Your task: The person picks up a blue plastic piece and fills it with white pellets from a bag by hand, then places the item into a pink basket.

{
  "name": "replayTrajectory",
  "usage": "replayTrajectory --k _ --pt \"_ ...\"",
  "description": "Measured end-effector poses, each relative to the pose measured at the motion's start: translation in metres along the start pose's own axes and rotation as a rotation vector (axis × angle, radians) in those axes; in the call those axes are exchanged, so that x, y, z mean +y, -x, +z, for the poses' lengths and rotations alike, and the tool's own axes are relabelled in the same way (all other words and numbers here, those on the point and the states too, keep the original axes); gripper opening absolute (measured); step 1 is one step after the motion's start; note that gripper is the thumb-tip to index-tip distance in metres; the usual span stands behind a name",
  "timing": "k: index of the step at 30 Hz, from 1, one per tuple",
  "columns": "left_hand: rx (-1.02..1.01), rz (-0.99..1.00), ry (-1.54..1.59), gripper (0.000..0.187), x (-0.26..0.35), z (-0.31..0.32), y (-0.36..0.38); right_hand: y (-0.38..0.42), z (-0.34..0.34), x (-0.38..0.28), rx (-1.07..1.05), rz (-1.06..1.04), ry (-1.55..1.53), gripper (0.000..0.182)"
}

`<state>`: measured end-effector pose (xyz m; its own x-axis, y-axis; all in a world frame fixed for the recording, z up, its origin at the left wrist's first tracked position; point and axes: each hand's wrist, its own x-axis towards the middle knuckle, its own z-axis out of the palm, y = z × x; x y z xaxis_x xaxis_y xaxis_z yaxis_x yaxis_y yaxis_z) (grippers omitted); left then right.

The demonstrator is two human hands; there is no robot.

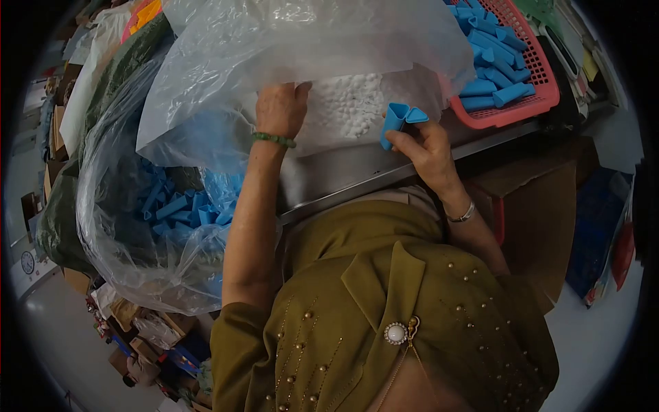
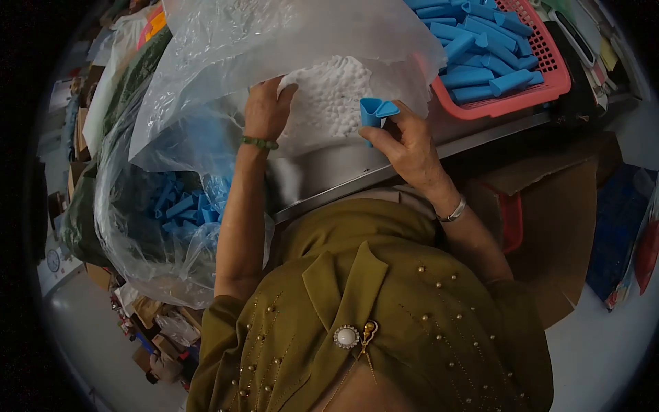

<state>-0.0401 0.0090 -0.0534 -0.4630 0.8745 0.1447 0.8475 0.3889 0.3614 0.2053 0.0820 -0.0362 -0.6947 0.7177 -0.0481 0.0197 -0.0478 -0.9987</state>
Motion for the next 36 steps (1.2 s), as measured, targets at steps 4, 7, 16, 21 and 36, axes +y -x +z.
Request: replayTrajectory --k 4,7,16,21,36 --pt "0.063 0.34 -0.038 0.03 0.0 0.013 -0.017 0.001 -0.002 0.002 -0.019 -0.045 0.069 0.013" --pt "-0.247 0.114 0.083 0.035 0.022 0.005 0.01 0.001 -0.006 0.005 0.004 -0.032 0.033 0.014" --pt "-0.179 0.369 -0.042 0.052 0.027 -0.014 0.078 -0.005 -0.003 -0.005 -0.05 -0.104 0.344 0.026" --pt "-0.025 -0.04 0.048 0.05 0.025 -0.02 0.089 -0.007 -0.006 -0.01 -0.111 -0.127 0.529 0.027" --pt "-0.102 0.148 0.525 0.037 0.052 0.019 0.053 -0.012 -0.02 -0.017 -0.108 -0.124 0.726 0.032"
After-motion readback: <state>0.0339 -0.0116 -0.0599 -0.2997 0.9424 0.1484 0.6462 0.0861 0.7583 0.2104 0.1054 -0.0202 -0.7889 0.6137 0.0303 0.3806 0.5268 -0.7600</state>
